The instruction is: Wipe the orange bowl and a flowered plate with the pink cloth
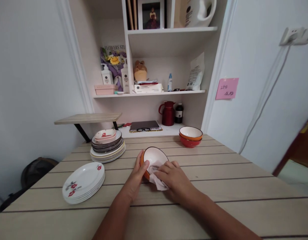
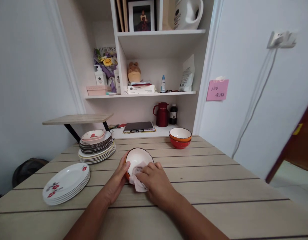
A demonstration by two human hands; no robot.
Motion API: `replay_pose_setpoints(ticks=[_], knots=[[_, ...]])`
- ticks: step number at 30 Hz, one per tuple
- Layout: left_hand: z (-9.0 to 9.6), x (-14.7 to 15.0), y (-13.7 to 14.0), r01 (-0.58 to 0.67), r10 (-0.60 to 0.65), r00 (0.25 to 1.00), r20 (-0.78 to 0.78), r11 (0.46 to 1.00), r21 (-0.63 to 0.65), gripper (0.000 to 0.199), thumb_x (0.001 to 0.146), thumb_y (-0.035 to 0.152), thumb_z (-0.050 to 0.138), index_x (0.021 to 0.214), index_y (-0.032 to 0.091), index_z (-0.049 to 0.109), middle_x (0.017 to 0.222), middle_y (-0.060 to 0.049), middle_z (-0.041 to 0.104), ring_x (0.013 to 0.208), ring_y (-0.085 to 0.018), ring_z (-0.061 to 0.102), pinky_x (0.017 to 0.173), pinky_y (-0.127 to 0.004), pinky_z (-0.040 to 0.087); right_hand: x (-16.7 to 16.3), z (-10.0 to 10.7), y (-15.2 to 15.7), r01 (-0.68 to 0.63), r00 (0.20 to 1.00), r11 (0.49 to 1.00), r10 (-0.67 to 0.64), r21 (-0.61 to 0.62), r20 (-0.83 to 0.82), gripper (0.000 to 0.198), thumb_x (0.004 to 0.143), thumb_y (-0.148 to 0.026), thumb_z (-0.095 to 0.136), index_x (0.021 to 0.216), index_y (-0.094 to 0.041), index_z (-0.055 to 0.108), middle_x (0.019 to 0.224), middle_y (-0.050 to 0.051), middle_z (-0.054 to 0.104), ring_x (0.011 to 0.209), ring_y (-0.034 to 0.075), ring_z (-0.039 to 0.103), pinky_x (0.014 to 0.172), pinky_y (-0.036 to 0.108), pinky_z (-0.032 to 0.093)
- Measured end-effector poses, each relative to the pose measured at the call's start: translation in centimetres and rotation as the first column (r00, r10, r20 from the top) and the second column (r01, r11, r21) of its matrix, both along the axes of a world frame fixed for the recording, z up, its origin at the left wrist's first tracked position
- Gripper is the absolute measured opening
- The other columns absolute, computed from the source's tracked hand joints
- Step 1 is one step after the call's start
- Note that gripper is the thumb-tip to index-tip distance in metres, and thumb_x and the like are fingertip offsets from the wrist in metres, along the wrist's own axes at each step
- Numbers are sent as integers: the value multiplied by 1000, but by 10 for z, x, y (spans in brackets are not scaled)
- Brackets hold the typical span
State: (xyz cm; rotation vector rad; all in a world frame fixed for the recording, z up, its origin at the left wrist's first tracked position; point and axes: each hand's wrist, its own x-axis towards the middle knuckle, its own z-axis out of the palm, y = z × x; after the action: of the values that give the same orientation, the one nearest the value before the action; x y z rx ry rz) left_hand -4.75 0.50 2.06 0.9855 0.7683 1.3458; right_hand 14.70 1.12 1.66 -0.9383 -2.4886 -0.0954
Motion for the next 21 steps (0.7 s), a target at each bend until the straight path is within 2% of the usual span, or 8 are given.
replay_pose_setpoints(ticks=[10,15,21], knots=[[5,-1,-3,53,-53,999,7,998,-17,96,82,45,85,162,31,35,160,-10,51,149,-30,45,121,-39,34,-1,2,-3,-7,1000,1000,6,-10,-4,40,74,-8,66,111,-24,71,107,7,74,98,27,55,81,38,28],[4,0,-4,33,-33,998,-44,999,8,84,84,42,82,157,28,43,152,-11,60,146,-33,48,121,-43,34,-1,-1,0,-37,999,999,37,0,-11,37,77,-11,68,111,-25,71,108,6,73,97,26,54,81,37,28],[-1,2,-1,0,1,1000,-9,999,39,74,84,41,79,151,27,51,141,-9,67,131,-32,59,111,-41,43,0,1,2,-101,995,995,101,-18,-29,39,78,-9,68,113,-26,71,109,5,72,99,24,54,87,38,31]])
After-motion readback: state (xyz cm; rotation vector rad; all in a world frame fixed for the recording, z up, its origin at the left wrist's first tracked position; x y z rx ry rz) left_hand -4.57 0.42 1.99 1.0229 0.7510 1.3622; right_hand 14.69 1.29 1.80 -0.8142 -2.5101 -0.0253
